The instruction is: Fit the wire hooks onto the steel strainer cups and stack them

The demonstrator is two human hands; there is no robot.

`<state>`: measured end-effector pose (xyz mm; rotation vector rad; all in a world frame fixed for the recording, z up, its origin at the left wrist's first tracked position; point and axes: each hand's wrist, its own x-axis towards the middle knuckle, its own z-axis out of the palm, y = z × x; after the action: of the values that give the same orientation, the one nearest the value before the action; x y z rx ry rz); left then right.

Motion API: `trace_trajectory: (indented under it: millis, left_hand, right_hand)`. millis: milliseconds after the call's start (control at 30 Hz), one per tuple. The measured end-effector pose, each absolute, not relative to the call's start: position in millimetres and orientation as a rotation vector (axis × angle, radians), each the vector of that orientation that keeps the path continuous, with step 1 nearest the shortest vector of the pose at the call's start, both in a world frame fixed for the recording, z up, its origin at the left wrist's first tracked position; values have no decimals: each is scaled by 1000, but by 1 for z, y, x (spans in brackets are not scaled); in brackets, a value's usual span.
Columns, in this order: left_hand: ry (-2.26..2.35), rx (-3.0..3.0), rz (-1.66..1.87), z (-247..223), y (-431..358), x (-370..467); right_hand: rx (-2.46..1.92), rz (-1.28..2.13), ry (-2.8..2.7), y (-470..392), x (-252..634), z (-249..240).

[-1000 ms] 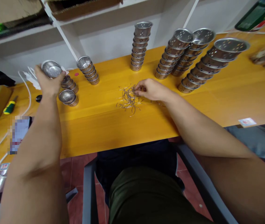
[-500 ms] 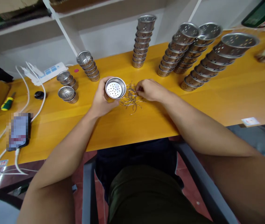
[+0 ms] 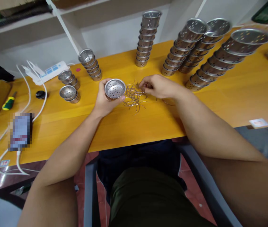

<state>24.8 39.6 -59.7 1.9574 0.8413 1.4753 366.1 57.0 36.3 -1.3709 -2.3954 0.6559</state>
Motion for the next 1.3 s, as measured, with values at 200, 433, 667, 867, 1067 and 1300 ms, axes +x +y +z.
trace_trajectory:
  millis: [200,433,667,867,1067,1300]
  left_hand:
    - [842,1897,1443,-51,34,23]
    - [868,1764,1380,-40,29,29]
    - [689,1780,1294,-38,24,28]
    - [615,1634,1112,-28,8,33]
    - [743,1664,1163,-26,11,33]
    - [748,1869,1177,-21,10,36]
  right_hand:
    - [-1398,484,-2318,62,373,36]
    - [-1326,404,-1884,79,383,36]
    - [-1231,579,-1811,65,347,24]
    - [-1252,493,-1971,38,323,30]
    - [-1210,586,-2047,38,334,38]
    - [-989,841,-2064,35,330,29]
